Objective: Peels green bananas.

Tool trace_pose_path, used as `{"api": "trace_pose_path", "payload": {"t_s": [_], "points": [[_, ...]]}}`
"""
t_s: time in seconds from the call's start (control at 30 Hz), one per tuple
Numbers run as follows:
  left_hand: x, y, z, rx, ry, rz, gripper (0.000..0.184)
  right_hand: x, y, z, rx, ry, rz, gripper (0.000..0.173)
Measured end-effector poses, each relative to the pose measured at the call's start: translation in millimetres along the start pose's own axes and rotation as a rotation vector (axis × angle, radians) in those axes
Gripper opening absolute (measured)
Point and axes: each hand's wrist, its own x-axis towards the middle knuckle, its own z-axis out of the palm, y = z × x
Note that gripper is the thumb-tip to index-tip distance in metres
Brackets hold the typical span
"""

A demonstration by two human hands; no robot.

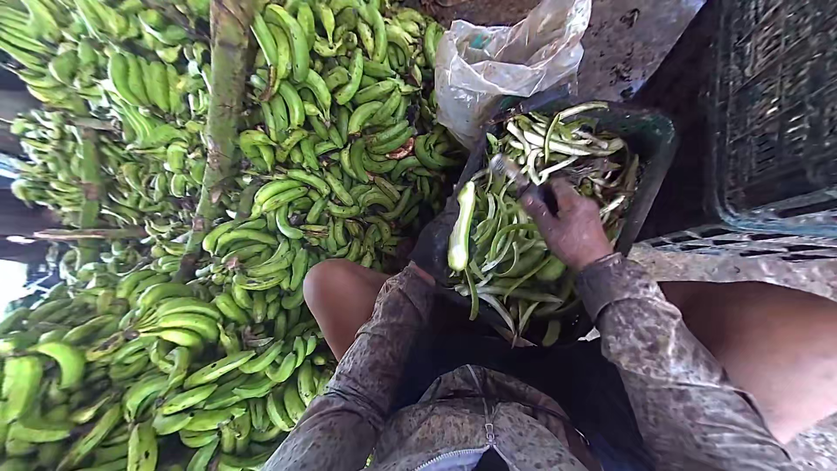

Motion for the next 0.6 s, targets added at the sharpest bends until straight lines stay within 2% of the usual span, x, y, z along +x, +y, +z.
{"api": "trace_pose_path", "payload": {"t_s": [0.07, 0.1, 0.13, 0.17, 0.23, 0.33, 0.4, 0.43, 0.47, 0.53, 0.57, 0.6], "points": [[16, 7, 2, 0.243, 0.284, 0.142, 0.052, -17, -6, 15, 0.112, -0.145, -0.136, 0.041], [21, 13, 2, 0.322, 0.323, 0.173, 0.053, -24, -9, 22, 0.157, -0.209, -0.192, 0.039], [25, 19, 1, 0.340, 0.291, 0.185, 0.052, -26, -12, 27, 0.176, -0.264, -0.217, 0.039], [25, 23, 3, 0.300, 0.214, 0.180, 0.047, -23, -13, 29, 0.158, -0.294, -0.211, 0.038], [14, 30, 5, 0.132, -0.080, 0.053, 0.034, -2, -9, 23, 0.030, -0.242, -0.131, 0.043], [8, 29, -7, -0.111, -0.524, -0.273, 0.046, 31, 1, 6, -0.163, -0.006, 0.060, 0.056], [11, 25, -18, -0.195, -0.627, -0.280, 0.046, 36, 5, 0, -0.150, 0.103, 0.086, 0.058], [15, 23, -20, -0.185, -0.569, -0.209, 0.045, 33, 5, 0, -0.123, 0.123, 0.064, 0.058], [17, 23, -19, -0.130, -0.429, -0.092, 0.044, 27, 2, 2, -0.091, 0.120, 0.025, 0.057], [27, 23, -9, 0.125, 0.079, 0.171, 0.045, 7, -10, 12, 0.002, 0.028, -0.070, 0.052], [34, 23, -4, 0.221, 0.278, 0.268, 0.048, -5, -15, 20, 0.054, -0.041, -0.128, 0.048], [40, 25, 0, 0.245, 0.392, 0.326, 0.050, -13, -18, 29, 0.093, -0.109, -0.182, 0.044]]}}
